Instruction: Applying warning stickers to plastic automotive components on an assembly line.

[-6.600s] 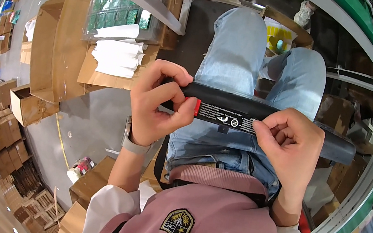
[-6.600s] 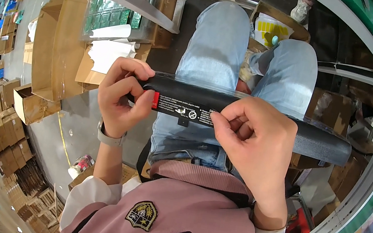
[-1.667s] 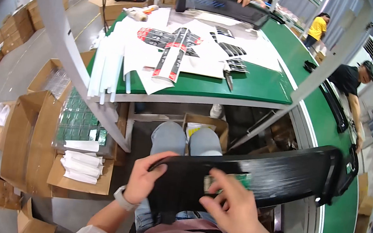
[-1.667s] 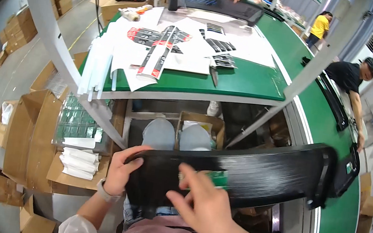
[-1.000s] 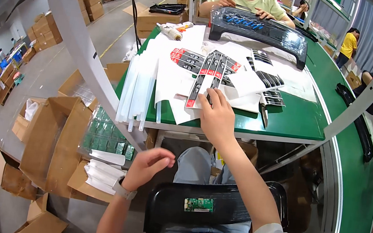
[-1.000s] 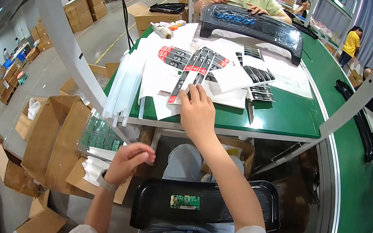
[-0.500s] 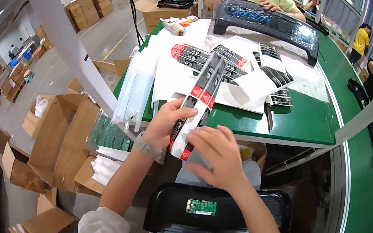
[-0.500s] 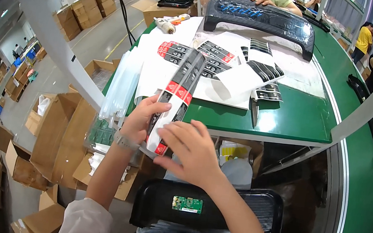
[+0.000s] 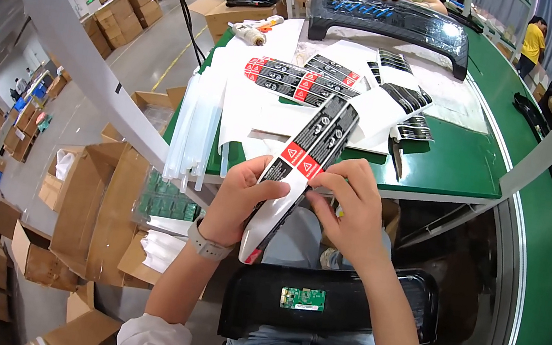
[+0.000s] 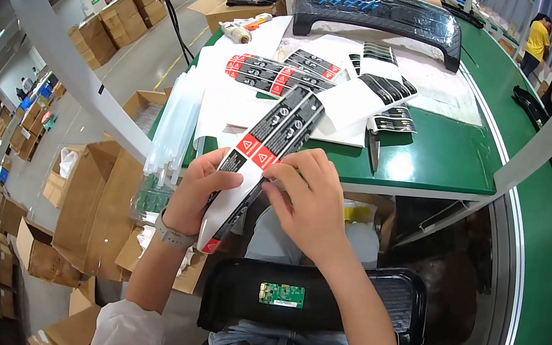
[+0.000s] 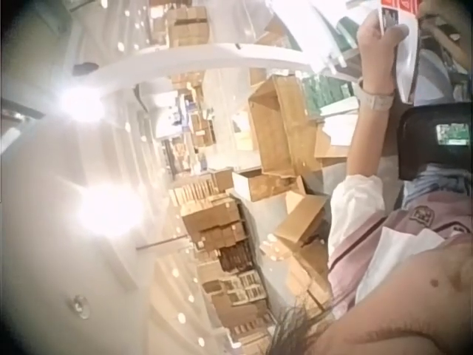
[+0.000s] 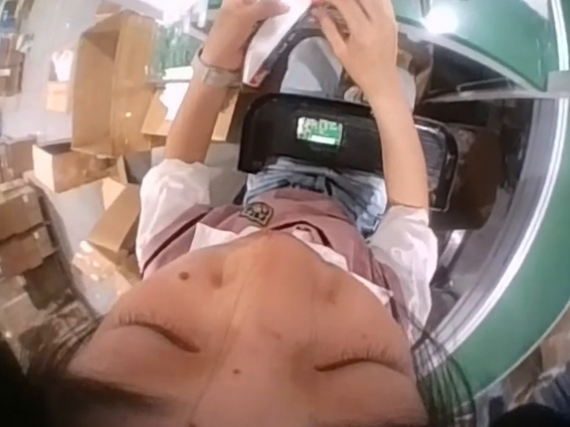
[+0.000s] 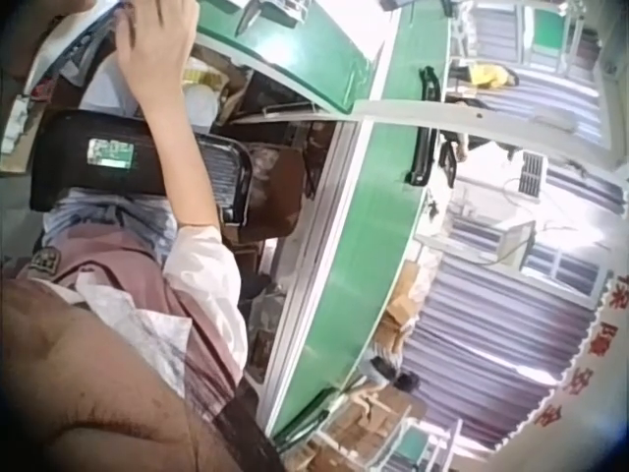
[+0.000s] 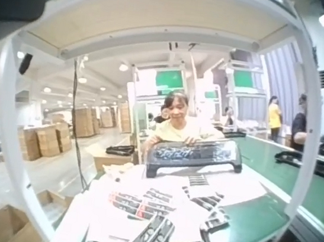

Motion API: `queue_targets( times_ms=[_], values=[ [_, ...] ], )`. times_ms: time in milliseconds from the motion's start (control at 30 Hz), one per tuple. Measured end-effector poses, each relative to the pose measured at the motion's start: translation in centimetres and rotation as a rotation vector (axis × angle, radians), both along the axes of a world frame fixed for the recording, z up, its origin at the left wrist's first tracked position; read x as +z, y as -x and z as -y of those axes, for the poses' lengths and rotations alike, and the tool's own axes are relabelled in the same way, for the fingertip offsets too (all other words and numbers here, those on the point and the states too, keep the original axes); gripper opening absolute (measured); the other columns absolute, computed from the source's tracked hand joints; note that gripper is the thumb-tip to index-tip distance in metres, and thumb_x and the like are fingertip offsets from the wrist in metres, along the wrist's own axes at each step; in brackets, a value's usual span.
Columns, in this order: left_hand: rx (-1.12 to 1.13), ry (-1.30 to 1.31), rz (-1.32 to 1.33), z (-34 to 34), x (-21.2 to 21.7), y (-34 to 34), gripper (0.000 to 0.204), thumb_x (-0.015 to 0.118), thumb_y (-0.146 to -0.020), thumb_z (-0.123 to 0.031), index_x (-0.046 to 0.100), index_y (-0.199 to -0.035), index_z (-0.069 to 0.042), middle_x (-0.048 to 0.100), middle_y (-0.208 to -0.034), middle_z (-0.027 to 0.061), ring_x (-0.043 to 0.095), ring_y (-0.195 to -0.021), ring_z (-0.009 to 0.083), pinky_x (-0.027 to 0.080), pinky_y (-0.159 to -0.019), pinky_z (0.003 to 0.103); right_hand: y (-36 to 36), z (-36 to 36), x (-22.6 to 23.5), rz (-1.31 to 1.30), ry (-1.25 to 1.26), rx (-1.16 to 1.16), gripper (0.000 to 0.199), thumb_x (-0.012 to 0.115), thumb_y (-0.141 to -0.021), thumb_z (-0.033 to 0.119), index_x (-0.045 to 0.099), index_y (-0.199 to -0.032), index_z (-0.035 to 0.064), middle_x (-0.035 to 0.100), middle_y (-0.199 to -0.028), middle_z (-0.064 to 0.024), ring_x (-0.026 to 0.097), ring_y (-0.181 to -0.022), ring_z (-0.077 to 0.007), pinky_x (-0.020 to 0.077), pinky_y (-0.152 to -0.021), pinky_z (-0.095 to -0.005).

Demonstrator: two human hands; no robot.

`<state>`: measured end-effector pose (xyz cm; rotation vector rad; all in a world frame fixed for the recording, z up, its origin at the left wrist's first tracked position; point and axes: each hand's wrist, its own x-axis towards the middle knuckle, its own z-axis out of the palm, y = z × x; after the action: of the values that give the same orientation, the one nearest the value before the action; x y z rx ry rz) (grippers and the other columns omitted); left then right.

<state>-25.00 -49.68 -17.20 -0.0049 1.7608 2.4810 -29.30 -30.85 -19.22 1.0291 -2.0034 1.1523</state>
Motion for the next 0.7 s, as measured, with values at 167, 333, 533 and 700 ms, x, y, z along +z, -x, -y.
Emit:
queue_targets(
  times_ms=[167, 333, 533, 700],
  values=[
    [-0.008, 0.030, -0.004, 0.0, -0.7, 0.0, 0.023, 0.065, -0.085, -0.003, 0.061, -0.108, 0.001, 0.068, -0.092, 0.0037, 0.061, -0.075, 0.0060, 0.049, -0.067, 0.021, -0.2, -0.2, -0.3, 0.030, -0.011, 0.035, 0.024, 0.074, -0.068, 0.001, 0.061, -0.087, 0.0082, 0.056, -0.089, -0.0054, 0.056, -0.085, -0.0258, 0.0450, -0.072, -0.0381],
    [-0.006, 0.008, 0.020, -0.2, -0.6, 0.0, 0.024, 0.064, -0.085, -0.004, 0.061, -0.109, 0.001, 0.068, -0.091, 0.0043, 0.062, -0.074, 0.0067, 0.050, -0.067, 0.021, -0.9, 0.2, -0.7, 0.152, 0.145, 0.002, 0.026, 0.074, -0.071, 0.001, 0.064, -0.094, 0.0072, 0.056, -0.089, -0.0059, 0.057, -0.084, -0.0260, 0.0460, -0.068, -0.0372],
    [-0.034, -0.122, 0.051, -0.2, -0.7, 0.4, 0.024, 0.064, -0.087, -0.007, 0.060, -0.109, 0.000, 0.068, -0.092, 0.0051, 0.064, -0.074, 0.0077, 0.052, -0.067, 0.022, -0.5, 0.0, -1.2, -0.116, 0.054, -0.068, 0.025, 0.076, -0.070, 0.003, 0.068, -0.093, 0.0076, 0.058, -0.089, -0.0064, 0.058, -0.082, -0.0245, 0.0452, -0.068, -0.0362],
    [0.018, 0.033, -0.077, -0.1, -0.8, 3.8, 0.024, 0.066, -0.087, -0.009, 0.060, -0.108, 0.000, 0.069, -0.093, 0.0054, 0.064, -0.077, 0.0077, 0.053, -0.069, 0.023, -1.3, -1.8, -1.3, -0.140, 0.120, -0.120, 0.021, 0.074, -0.067, -0.001, 0.067, -0.086, 0.0060, 0.058, -0.089, -0.0068, 0.059, -0.081, -0.0252, 0.0447, -0.070, -0.0365]
  ],
)
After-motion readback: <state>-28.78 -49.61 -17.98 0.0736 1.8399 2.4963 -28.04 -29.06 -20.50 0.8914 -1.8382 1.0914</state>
